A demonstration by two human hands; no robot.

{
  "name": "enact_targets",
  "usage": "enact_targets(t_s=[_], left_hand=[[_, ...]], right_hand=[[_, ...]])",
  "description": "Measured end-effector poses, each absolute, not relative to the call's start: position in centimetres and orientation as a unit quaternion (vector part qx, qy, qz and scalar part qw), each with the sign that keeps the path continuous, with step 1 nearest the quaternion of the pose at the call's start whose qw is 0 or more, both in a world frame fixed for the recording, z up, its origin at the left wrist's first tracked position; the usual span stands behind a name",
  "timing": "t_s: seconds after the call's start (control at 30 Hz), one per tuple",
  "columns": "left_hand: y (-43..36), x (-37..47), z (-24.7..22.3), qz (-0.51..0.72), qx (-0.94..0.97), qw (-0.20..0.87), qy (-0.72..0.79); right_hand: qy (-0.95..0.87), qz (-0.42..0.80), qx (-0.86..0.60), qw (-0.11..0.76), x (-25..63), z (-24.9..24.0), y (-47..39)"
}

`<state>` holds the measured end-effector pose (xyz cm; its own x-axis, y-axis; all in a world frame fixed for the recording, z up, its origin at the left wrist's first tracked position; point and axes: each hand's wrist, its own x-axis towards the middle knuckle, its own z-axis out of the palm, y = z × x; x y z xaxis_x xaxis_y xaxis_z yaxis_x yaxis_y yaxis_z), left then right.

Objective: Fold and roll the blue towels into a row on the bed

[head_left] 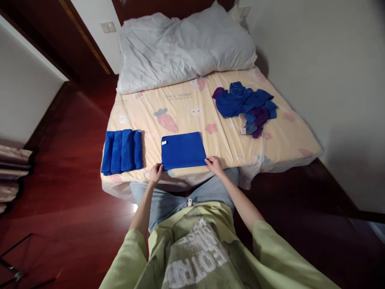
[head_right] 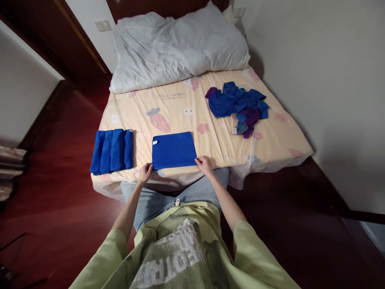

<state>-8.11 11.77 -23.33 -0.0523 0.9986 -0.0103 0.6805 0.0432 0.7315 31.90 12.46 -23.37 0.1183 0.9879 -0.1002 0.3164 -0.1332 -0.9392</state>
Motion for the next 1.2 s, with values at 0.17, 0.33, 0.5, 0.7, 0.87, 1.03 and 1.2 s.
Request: enact_targets(t_s=[0.17, 0.33, 0.5, 0.7, 0.87, 1.03, 1.2], left_hand=[[12.0, -7.8, -22.7, 0.290, 0.624, 0.274, 0.672], [11.9, -7.6, -22.4, 0.290, 0.616, 0.262, 0.684], [11.7, -7.4, -22.5, 0.285, 0.629, 0.227, 0.687], [11.2, -6.9, -22.5, 0.282, 0.626, 0.207, 0.697], [11.3, -7.1, -22.4, 0.271, 0.646, 0.224, 0.677], [11.4, -7.5, -22.6, 0.269, 0.650, 0.231, 0.673], [11.0, -7.3, -22.8, 0.284, 0.661, 0.171, 0.673]], right_hand=[[-0.515, 0.399, -0.638, 0.410, 31.9, -23.9, 12.4], [-0.510, 0.407, -0.643, 0.401, 32.1, -24.8, 12.4], [-0.524, 0.392, -0.649, 0.389, 32.1, -25.2, 12.7], [-0.561, 0.311, -0.674, 0.366, 31.8, -25.0, 12.7], [-0.576, 0.280, -0.684, 0.349, 31.7, -25.0, 12.5], [-0.571, 0.285, -0.689, 0.345, 31.5, -24.3, 12.4], [-0.612, 0.190, -0.688, 0.341, 31.4, -23.0, 11.8]])
